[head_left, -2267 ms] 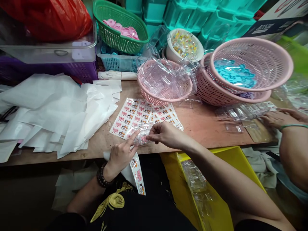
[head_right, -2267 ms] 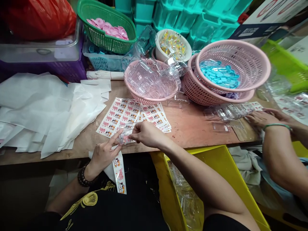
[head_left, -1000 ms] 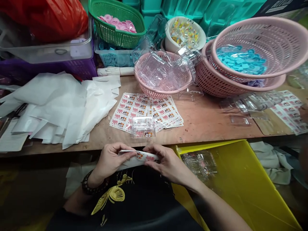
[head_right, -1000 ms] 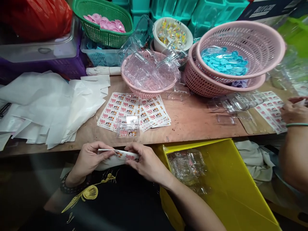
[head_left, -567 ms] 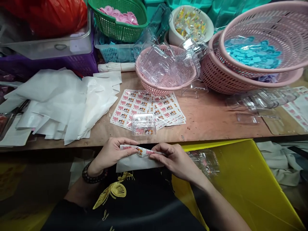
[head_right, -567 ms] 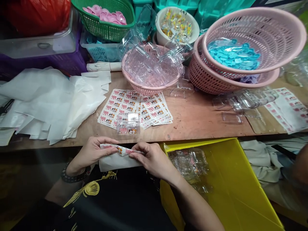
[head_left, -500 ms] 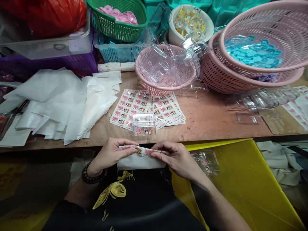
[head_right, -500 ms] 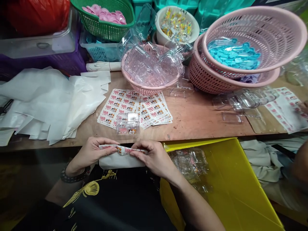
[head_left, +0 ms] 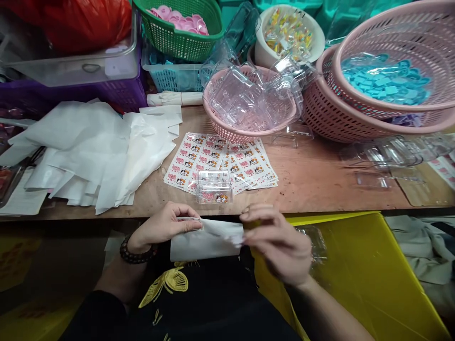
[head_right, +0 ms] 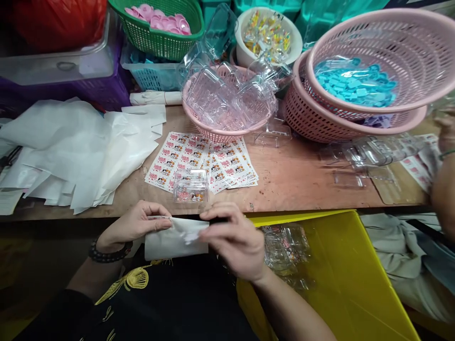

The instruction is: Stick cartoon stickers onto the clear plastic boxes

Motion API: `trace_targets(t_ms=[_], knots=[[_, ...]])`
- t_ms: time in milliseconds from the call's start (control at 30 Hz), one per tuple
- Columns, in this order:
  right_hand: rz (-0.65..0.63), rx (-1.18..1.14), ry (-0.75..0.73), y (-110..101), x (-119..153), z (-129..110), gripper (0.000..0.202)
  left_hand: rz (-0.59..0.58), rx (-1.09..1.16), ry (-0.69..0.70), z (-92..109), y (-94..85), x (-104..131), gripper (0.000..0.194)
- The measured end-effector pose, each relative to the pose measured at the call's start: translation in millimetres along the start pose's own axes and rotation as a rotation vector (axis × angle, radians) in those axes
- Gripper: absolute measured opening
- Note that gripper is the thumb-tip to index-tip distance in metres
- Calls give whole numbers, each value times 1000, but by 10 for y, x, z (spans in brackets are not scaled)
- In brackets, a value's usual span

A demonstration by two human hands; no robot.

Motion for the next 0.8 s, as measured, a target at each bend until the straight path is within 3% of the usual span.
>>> trace_targets(t_ms=[100,167,233,400,533,800], knots=[[8,-213,342,-96,-329,264,24,145,-322,265,272,-89,110,15],[-88,-252,490,-40,-614,418,35,173,-548,434,441,-32,185,12],[-224,-254,579,86,-885,550,41,171,-692,520,511,30,209,11],[-405,-160,734,366,-1239,803,29,175,-783,548,458,29,118,12],[-411,-129,799,456,-1300,905,18,152,-774,577,411,6,55,12],[-393,-95,836,503,-1328,956,23,94,-771,587,327,-2,-26,11]])
Point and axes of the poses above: each hand's wrist, its own x-axis away from the middle knuckle, its own y-axis out of the palm, z = x × y, the point moved 8 cm from there along -x, towards the middle knuckle, and after that the axes turned 10 degrees about -z, right-handed, at the moved point
